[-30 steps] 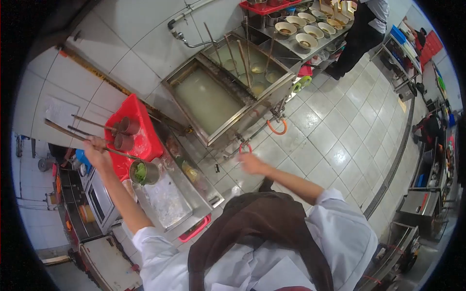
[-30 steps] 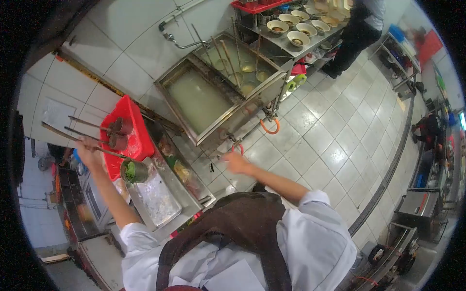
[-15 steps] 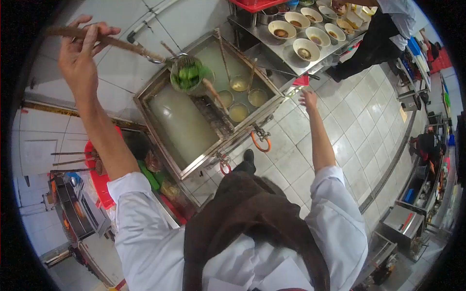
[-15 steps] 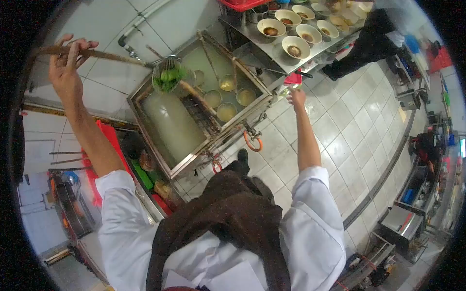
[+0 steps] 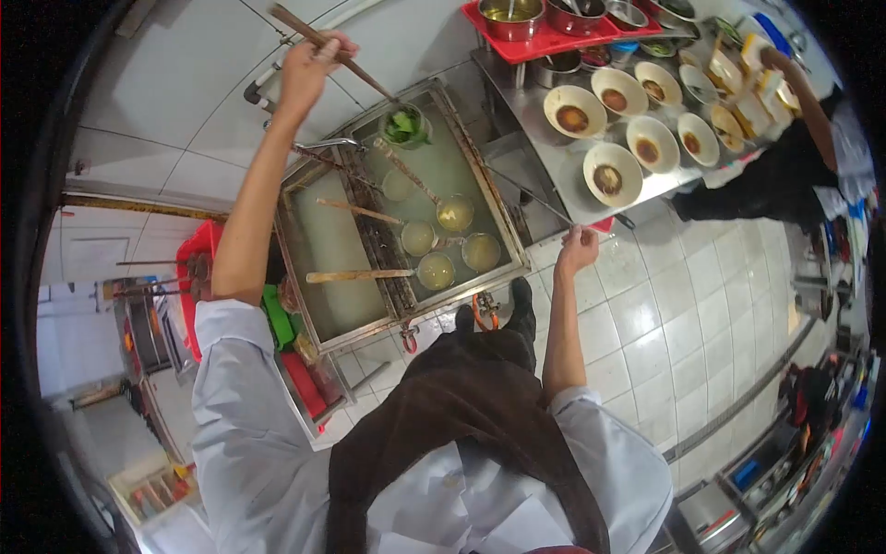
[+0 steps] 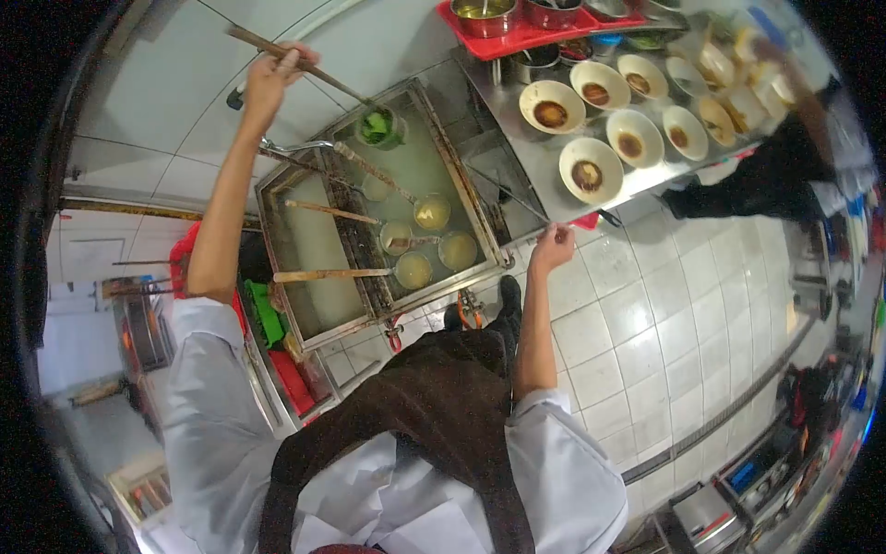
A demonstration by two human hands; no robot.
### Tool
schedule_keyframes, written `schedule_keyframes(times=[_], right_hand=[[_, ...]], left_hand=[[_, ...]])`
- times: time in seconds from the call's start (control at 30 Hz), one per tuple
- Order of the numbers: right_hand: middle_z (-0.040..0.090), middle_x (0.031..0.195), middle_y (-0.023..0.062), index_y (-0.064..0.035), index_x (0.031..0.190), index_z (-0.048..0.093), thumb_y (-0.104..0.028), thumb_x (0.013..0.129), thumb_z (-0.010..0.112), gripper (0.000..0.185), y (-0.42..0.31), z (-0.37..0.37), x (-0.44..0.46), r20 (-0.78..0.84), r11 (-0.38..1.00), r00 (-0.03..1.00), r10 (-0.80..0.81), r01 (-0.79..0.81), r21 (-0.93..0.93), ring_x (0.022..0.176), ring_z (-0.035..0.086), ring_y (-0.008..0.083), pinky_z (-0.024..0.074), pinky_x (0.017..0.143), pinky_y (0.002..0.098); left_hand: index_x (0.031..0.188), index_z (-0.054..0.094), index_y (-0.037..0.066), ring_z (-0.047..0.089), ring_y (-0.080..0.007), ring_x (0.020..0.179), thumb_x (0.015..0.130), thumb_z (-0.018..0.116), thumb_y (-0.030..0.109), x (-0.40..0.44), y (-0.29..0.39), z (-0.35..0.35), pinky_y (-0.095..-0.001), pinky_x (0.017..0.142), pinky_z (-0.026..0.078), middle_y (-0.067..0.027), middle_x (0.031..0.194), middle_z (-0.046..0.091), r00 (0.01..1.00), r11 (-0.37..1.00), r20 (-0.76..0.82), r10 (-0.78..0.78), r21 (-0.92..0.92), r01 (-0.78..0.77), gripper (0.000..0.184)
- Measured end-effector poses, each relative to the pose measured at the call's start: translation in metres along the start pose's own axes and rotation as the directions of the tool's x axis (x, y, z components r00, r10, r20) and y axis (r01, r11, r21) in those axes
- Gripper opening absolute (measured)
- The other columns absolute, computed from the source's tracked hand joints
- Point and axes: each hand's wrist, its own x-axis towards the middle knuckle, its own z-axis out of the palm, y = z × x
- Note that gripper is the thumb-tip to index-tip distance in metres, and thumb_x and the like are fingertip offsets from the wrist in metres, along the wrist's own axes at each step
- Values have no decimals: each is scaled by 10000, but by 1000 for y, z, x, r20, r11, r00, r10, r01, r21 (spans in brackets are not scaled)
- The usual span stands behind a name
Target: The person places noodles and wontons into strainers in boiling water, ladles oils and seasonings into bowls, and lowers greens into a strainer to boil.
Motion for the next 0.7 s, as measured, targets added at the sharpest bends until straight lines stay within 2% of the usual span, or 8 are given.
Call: schedule_keyframes(times=[0.07, 0.13, 0.2, 0.3, 0.4, 0.5, 0.63, 0.7], right_hand=[[637, 695, 92, 25, 849, 624, -79, 872, 647, 109, -32, 19, 1, 73, 998, 996, -58, 59, -5, 601, 610, 128, 487, 528, 251], [664, 759, 82, 22, 903, 667, -88, 889, 634, 116, -57, 43, 3, 379, 999, 925, -23, 33, -20, 621, 599, 119, 466, 550, 266], [670, 773, 104, 22, 959, 684, -92, 899, 626, 141, -63, 83, 12, 487, 959, 829, -275, 276, 70, 564, 547, 133, 435, 531, 296], [648, 743, 136, 26, 937, 670, -76, 897, 620, 120, -116, 107, 32, 598, 864, 687, -414, 502, 22, 557, 536, 166, 422, 529, 315], [630, 730, 169, 19, 904, 660, -48, 888, 612, 83, -197, 108, 37, 657, 879, 661, -362, 476, 5, 581, 576, 203, 436, 543, 315], [630, 749, 168, 9, 889, 647, -28, 877, 614, 51, -235, 128, 30, 695, 814, 522, -495, 558, 160, 589, 601, 240, 446, 539, 335], [631, 790, 169, -7, 906, 642, -13, 857, 618, 54, -212, 160, 14, 756, 679, 293, -585, 687, 259, 628, 624, 328, 472, 553, 379], [631, 798, 176, 5, 902, 641, -6, 856, 611, 55, -200, 159, 7, 777, 678, 279, -565, 693, 244, 656, 621, 347, 478, 575, 390]], left_hand=[[1080, 625, 28, 665, -170, 948, 988, 510, 146, 12, -28, 13, -302, 845, 529, -87, 990, 699, 996, 996, 15, -90, -17, 90, 189], [1083, 625, 23, 667, -177, 947, 984, 510, 134, 15, -55, 24, -306, 843, 534, -86, 989, 698, 995, 995, 29, -101, 2, 101, 188], [1079, 623, 20, 670, -178, 936, 983, 502, 121, 9, -70, 32, -307, 836, 537, -87, 982, 697, 992, 992, 26, -121, 41, 120, 184], [1091, 623, 21, 669, -179, 935, 977, 492, 96, 4, -70, 39, -309, 828, 539, -93, 962, 697, 982, 982, -44, -185, -41, 183, 190], [1115, 620, 19, 672, -178, 908, 957, 473, 56, -7, -60, 43, -310, 813, 541, -97, 935, 698, 958, 963, -117, -262, 23, 267, 218], [1116, 624, 14, 675, -178, 881, 932, 461, 38, -20, -65, 43, -313, 780, 548, -106, 909, 697, 943, 951, -142, -300, 31, 307, 248], [1069, 638, -2, 678, -184, 854, 904, 487, 43, -37, -59, 36, -320, 741, 555, -117, 888, 691, 917, 935, -187, -354, -68, 347, 229], [1046, 642, -6, 680, -188, 848, 896, 500, 44, -45, -57, 28, -325, 732, 558, -121, 882, 690, 894, 923, -228, -385, -81, 377, 213]])
